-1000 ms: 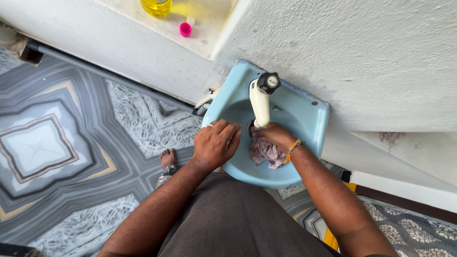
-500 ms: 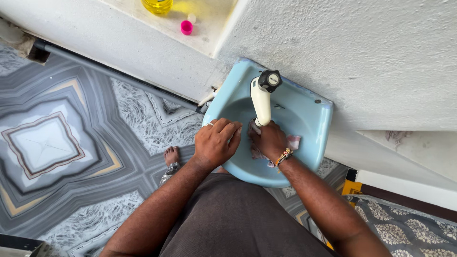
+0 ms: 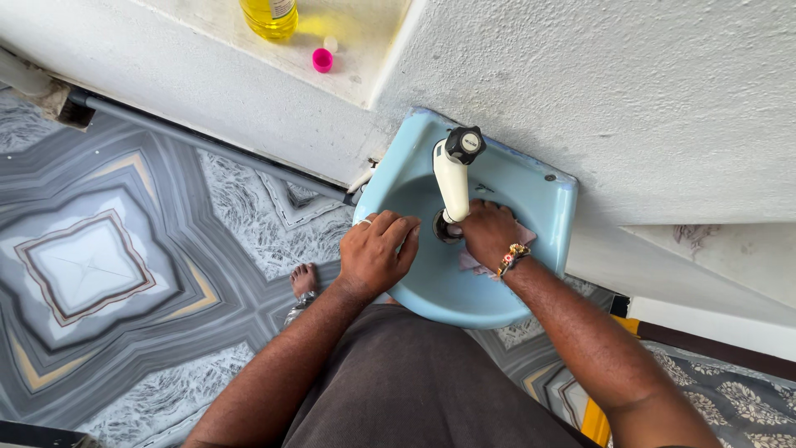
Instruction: The person washes a small piece of cloth in a light blue sink using a rag and liquid soap. They scrub the cloth under running water, rinse it, and wring it out repeatedly.
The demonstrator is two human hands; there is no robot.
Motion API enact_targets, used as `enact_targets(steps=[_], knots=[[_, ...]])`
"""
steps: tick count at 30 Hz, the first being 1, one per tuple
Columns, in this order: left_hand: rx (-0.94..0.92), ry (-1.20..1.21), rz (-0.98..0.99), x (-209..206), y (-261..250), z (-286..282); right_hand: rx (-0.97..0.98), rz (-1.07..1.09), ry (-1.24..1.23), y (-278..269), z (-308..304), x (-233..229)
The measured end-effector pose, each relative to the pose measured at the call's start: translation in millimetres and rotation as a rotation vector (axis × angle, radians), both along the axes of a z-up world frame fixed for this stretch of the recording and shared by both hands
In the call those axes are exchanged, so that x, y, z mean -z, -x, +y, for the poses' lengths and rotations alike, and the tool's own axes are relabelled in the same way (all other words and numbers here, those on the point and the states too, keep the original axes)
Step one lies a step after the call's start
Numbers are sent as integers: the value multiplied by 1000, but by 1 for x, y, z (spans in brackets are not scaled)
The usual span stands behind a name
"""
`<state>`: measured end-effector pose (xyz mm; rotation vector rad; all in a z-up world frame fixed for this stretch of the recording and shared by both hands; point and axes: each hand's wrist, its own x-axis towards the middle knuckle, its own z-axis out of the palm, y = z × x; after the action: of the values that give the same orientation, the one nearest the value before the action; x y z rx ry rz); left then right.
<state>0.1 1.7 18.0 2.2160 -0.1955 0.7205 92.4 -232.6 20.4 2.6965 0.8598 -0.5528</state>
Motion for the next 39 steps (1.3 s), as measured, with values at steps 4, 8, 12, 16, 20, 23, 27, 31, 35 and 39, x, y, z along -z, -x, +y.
enact_targets(steps=[4,8,12,16,20,23,27,31,35,39], knots=[[4,18,-13,2,0,1,-85,-138,-335,12,-2,11],[7,-12,-15,1,-1,-1,-25,-229,-257,15,-8,28],[13,-20,-20,2,-3,-1,49,-249,-234,21,-14,29],[2,-19,-9,2,-1,-1,246,-69,-183,35,-4,24],[9,-11,-19,0,-1,1,285,-146,-382,26,-3,29],[18,-7,-11,-1,-2,1,288,-157,-499,23,6,30],[26,-22,9,-3,0,1,639,366,-429,26,10,8],[17,-6,-17,-2,-1,-1,234,146,-147,10,-1,-7],[22,-20,2,0,1,-2,516,184,-376,24,0,20],[31,-67,39,4,1,-2,494,366,-502,13,-22,37]])
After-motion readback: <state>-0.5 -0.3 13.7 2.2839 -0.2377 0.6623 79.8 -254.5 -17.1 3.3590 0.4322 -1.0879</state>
